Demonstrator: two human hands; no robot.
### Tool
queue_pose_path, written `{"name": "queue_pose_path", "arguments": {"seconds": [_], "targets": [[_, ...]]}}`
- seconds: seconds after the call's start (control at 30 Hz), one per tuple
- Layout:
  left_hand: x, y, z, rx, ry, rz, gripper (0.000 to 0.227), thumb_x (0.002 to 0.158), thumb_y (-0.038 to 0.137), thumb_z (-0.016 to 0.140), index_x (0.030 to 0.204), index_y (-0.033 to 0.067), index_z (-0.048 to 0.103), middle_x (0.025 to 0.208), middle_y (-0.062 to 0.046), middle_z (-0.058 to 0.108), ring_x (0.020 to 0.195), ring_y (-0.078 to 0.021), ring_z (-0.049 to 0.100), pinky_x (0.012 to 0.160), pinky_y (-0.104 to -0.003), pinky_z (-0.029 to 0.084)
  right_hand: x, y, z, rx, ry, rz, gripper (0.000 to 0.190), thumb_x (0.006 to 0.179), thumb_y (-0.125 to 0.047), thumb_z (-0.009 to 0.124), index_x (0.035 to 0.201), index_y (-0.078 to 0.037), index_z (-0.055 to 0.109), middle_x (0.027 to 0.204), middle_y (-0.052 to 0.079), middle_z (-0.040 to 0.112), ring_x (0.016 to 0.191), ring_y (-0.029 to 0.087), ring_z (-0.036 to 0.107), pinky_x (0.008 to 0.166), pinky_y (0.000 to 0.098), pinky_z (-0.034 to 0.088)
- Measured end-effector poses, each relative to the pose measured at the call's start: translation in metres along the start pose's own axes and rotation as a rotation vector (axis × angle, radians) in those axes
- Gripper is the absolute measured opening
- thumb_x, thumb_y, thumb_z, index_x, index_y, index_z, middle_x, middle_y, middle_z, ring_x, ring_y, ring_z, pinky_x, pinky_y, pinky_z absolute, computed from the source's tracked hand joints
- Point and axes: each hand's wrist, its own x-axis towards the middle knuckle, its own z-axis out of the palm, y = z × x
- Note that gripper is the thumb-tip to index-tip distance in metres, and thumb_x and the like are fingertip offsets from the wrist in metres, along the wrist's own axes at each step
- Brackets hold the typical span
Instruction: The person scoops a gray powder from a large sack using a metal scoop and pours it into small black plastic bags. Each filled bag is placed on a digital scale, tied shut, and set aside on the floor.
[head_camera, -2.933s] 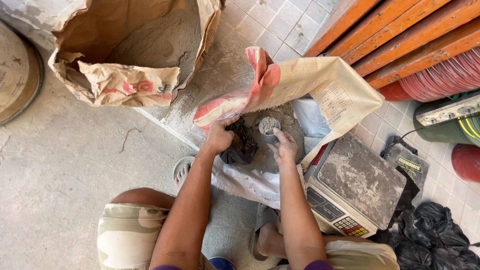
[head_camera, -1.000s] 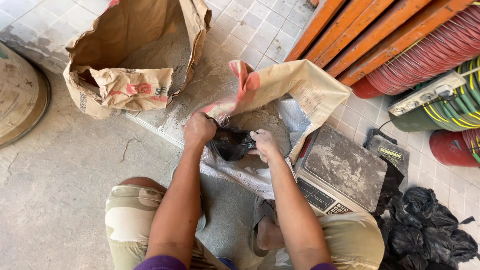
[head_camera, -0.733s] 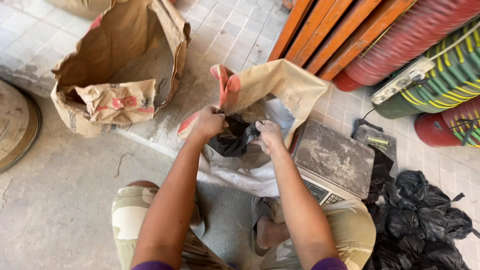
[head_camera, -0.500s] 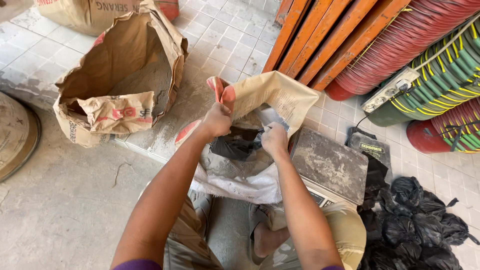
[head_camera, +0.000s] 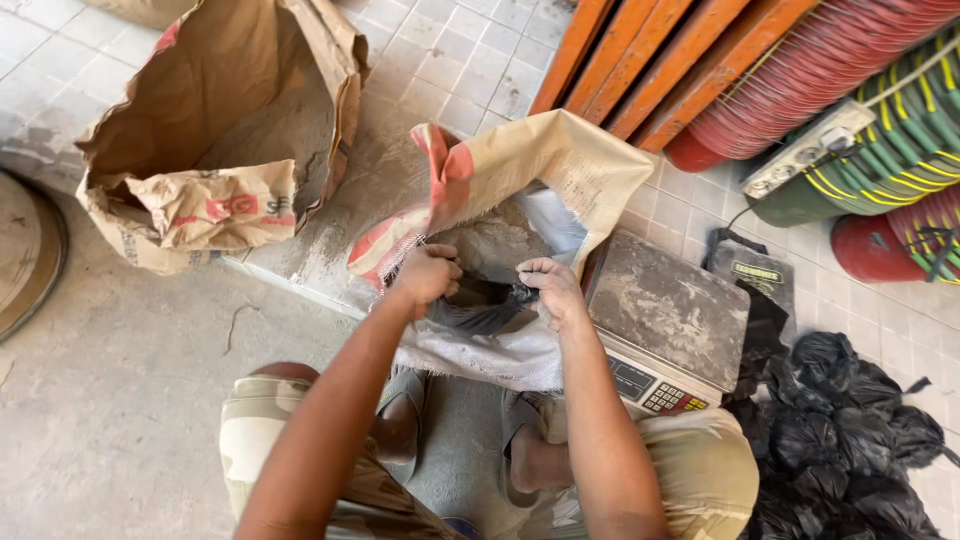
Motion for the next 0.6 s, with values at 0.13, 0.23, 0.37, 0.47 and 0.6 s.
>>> {"name": "queue_pose_path", "arguments": {"seconds": [0.13, 0.23, 0.37, 0.47, 0.6], "targets": [[0.042, -0.066, -0.038, 0.297, 0.194, 0.086, 0.023, 0.071, -0.002, 0.054, 0.093, -0.0062, 0.061, 0.077, -0.022, 0.058, 0.052, -0.0298, 0.058, 0.033, -0.038, 0.045, 0.048, 0.044, -0.025, -0.205, 0.025, 0.007, 0.027, 0.064, -0.004, 0.067, 0.091, -0.004, 0.062, 0.075, 0.009, 0.053, 0.071, 0.021, 0.055, 0.048, 0.0347, 0.052], [0.068, -0.107, -0.070, 0.021, 0.182, -0.023, 0.045, 0.065, -0.014, 0.054, 0.109, -0.0165, 0.047, 0.081, -0.023, 0.051, 0.050, -0.0280, 0.053, 0.032, -0.034, 0.043, 0.070, 0.064, -0.038, -0.242, -0.242, -0.087, 0.039, 0.070, -0.008, 0.063, 0.106, 0.004, 0.057, 0.093, 0.012, 0.057, 0.093, 0.018, 0.060, 0.078, 0.0259, 0.053], [0.014, -0.076, -0.025, 0.282, 0.223, -0.027, 0.041, 0.069, -0.009, 0.053, 0.110, -0.0096, 0.054, 0.086, -0.022, 0.049, 0.060, -0.0283, 0.054, 0.037, -0.034, 0.043, 0.097, 0.065, -0.012, -1.001, 0.151, -0.100, 0.052, 0.070, -0.048, 0.065, 0.105, -0.010, 0.062, 0.103, 0.014, 0.062, 0.102, 0.031, 0.058, 0.083, 0.0434, 0.048], [0.008, -0.072, -0.018, 0.348, 0.279, -0.051, 0.043, 0.069, -0.006, 0.053, 0.113, -0.0064, 0.055, 0.092, -0.020, 0.053, 0.063, -0.0253, 0.058, 0.044, -0.031, 0.049, 0.097, 0.053, 0.009, -1.063, 0.110, -0.015, 0.067, 0.070, -0.050, 0.067, 0.121, -0.010, 0.049, 0.118, 0.018, 0.053, 0.112, 0.034, 0.050, 0.091, 0.0457, 0.044], [0.013, -0.074, -0.026, 0.351, 0.336, -0.051, 0.043, 0.068, -0.005, 0.051, 0.110, -0.0035, 0.059, 0.090, -0.017, 0.056, 0.054, -0.0247, 0.061, 0.040, -0.030, 0.050, 0.110, 0.063, 0.022, -1.042, -0.003, 0.109, 0.081, 0.077, -0.041, 0.068, 0.138, -0.003, 0.030, 0.130, 0.026, 0.041, 0.120, 0.040, 0.042, 0.093, 0.0535, 0.041]]}}
